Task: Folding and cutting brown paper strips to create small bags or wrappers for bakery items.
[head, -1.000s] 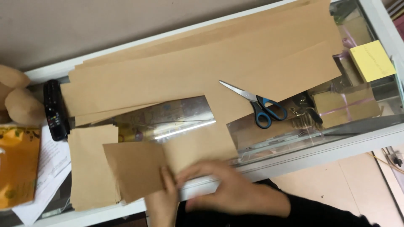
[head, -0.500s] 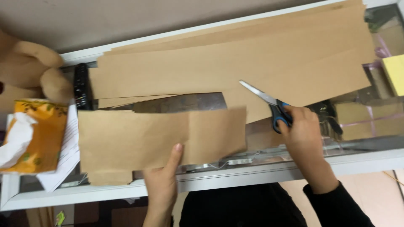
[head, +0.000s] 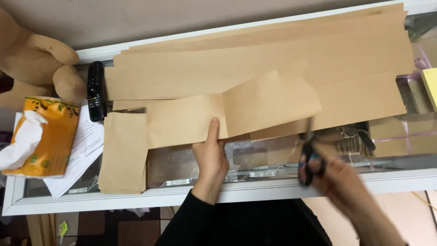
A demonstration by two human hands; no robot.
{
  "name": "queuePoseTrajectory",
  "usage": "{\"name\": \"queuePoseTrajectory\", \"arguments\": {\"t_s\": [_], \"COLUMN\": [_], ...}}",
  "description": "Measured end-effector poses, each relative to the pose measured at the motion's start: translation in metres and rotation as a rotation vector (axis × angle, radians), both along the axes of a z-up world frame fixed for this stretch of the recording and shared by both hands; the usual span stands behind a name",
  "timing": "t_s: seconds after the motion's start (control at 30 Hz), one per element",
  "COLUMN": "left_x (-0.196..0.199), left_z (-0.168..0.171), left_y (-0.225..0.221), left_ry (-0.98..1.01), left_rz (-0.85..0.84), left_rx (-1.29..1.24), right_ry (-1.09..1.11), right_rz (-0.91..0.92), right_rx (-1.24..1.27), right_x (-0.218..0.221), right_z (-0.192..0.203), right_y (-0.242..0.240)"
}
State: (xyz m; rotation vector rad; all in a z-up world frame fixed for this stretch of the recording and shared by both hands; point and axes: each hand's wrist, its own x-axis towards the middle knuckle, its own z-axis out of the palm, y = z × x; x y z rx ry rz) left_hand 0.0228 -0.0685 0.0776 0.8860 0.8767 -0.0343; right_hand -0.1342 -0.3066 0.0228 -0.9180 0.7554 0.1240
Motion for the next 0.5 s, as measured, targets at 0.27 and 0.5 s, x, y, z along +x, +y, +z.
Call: {"name": "queuePoseTrajectory", "arguments": {"t_s": [0.27, 0.5], "left_x": [0.012, 0.005], "left_z": [0.013, -0.004], "left_y": [-0.011, -0.017], "left_ry": [-0.072, -0.114], "left_rz": [-0.038, -0.099], "left_rx": [0.008, 0.165], "right_ry": [0.047, -0.075], "right_rz": [0.305, 0.262], "right_rx": [0.584, 0.32], "right_x": [-0.056, -0.006], "right_z": [-0.031, 0.039], "right_y": [0.067, 0.093]}}
